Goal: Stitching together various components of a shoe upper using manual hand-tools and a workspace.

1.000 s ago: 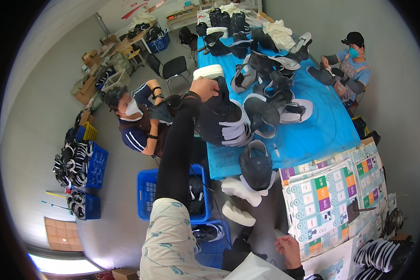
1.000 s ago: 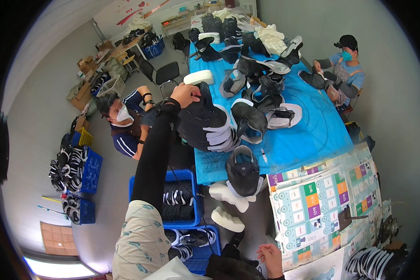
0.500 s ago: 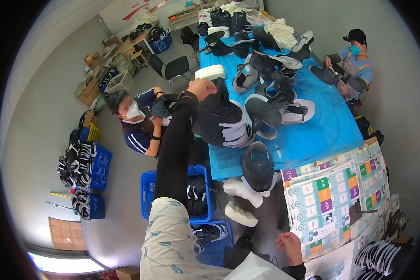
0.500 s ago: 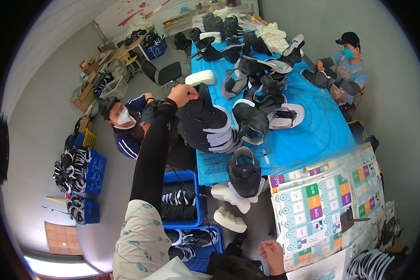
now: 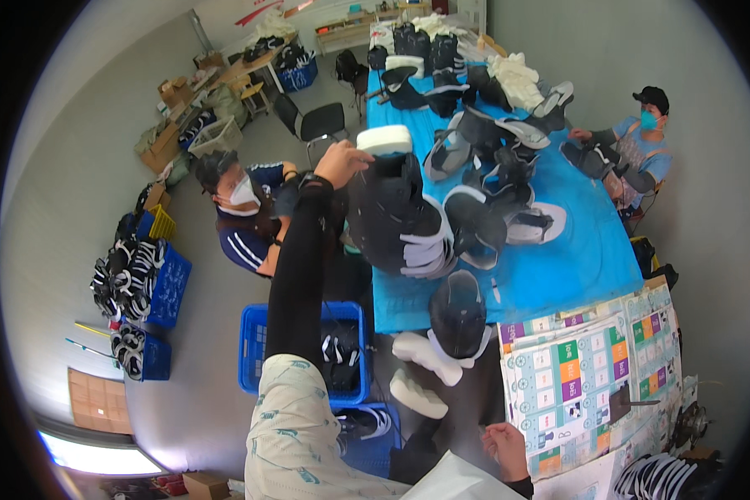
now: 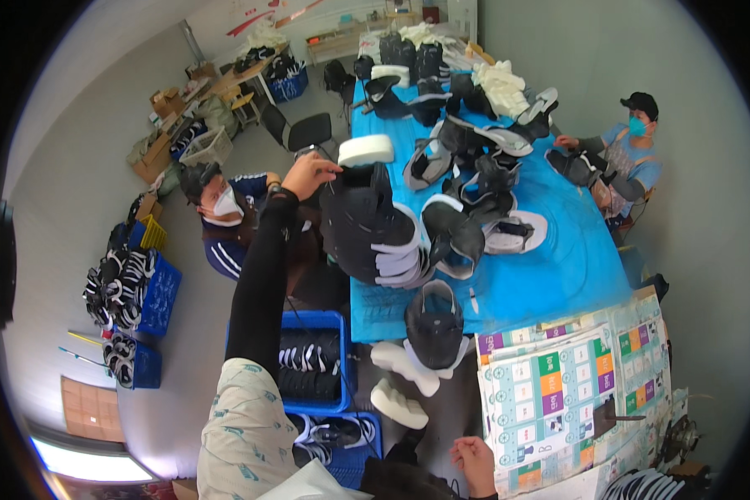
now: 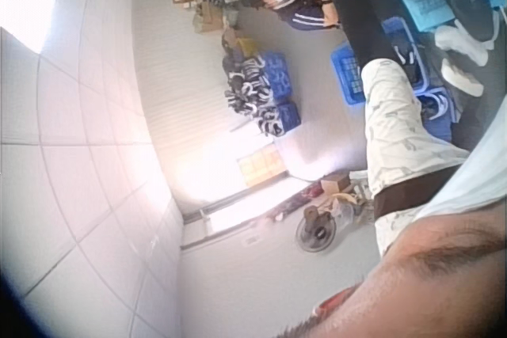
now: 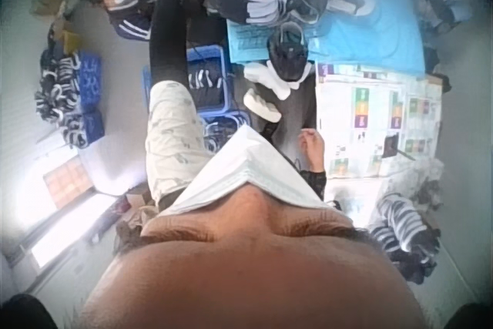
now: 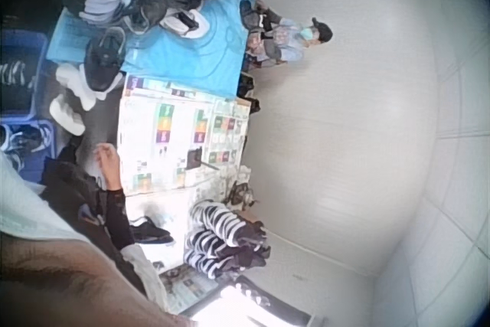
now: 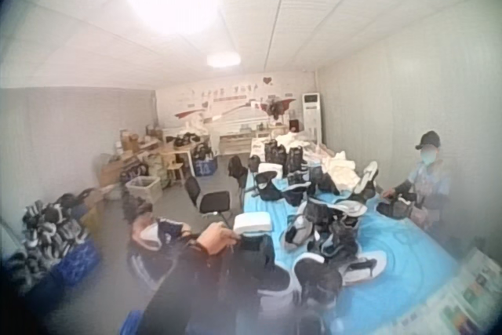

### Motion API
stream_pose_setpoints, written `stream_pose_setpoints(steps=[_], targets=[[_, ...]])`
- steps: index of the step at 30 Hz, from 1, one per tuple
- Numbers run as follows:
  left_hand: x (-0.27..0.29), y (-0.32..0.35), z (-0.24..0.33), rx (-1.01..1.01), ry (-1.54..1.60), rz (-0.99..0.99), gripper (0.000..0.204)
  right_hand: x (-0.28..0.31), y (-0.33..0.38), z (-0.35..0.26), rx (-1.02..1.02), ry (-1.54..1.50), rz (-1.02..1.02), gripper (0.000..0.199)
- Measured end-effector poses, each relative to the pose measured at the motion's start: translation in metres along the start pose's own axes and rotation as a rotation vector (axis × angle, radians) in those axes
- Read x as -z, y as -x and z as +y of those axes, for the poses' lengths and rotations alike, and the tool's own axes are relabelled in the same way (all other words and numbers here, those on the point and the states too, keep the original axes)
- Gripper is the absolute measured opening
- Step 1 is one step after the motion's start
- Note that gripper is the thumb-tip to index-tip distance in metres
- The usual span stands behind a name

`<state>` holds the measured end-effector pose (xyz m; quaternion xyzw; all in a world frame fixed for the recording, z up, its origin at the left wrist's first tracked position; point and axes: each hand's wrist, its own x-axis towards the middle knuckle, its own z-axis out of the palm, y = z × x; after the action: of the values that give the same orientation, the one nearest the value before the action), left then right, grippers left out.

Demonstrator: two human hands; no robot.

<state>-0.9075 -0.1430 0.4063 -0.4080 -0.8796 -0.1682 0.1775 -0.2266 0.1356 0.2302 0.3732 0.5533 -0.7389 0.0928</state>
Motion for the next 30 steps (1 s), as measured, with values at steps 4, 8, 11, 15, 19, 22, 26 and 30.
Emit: stream_pose_setpoints(steps=[4, 8, 11, 15, 19, 22, 26, 30], targets=[[-0.005, -0.003, -0.001, 0.036, 0.068, -0.044, 0.017, -0.004, 0.0, 0.001, 0.007, 0.001, 0.021, 0.011], [-0.005, -0.009, 0.001, 0.02, 0.043, -0.035, 0.015, -0.011, -0.005, 0.003, 0.013, 0.009, 0.005, 0.012], [-0.006, -0.01, 0.003, 0.051, 0.113, -0.052, 0.015, -0.015, -0.005, 0.004, 0.005, 0.002, -0.029, 0.013], [-0.009, -0.006, 0.003, 0.079, 0.117, -0.051, 0.016, -0.017, -0.001, 0.004, 0.037, 0.045, -0.029, 0.012], [-0.011, -0.006, 0.003, 0.047, 0.096, -0.034, 0.015, -0.016, 0.001, 0.004, -0.005, 0.033, 0.005, 0.013], [-0.012, -0.005, 0.005, 0.065, 0.126, -0.023, 0.016, -0.015, 0.002, 0.004, 0.01, 0.097, -0.026, 0.014], [-0.01, -0.008, 0.004, 0.125, 0.109, -0.096, 0.017, -0.014, 0.004, 0.002, 0.009, 0.055, -0.007, 0.013], [-0.012, -0.013, 0.0, 0.232, 0.242, -0.074, 0.023, -0.013, 0.005, -0.001, 0.02, 0.051, 0.0, 0.012]])
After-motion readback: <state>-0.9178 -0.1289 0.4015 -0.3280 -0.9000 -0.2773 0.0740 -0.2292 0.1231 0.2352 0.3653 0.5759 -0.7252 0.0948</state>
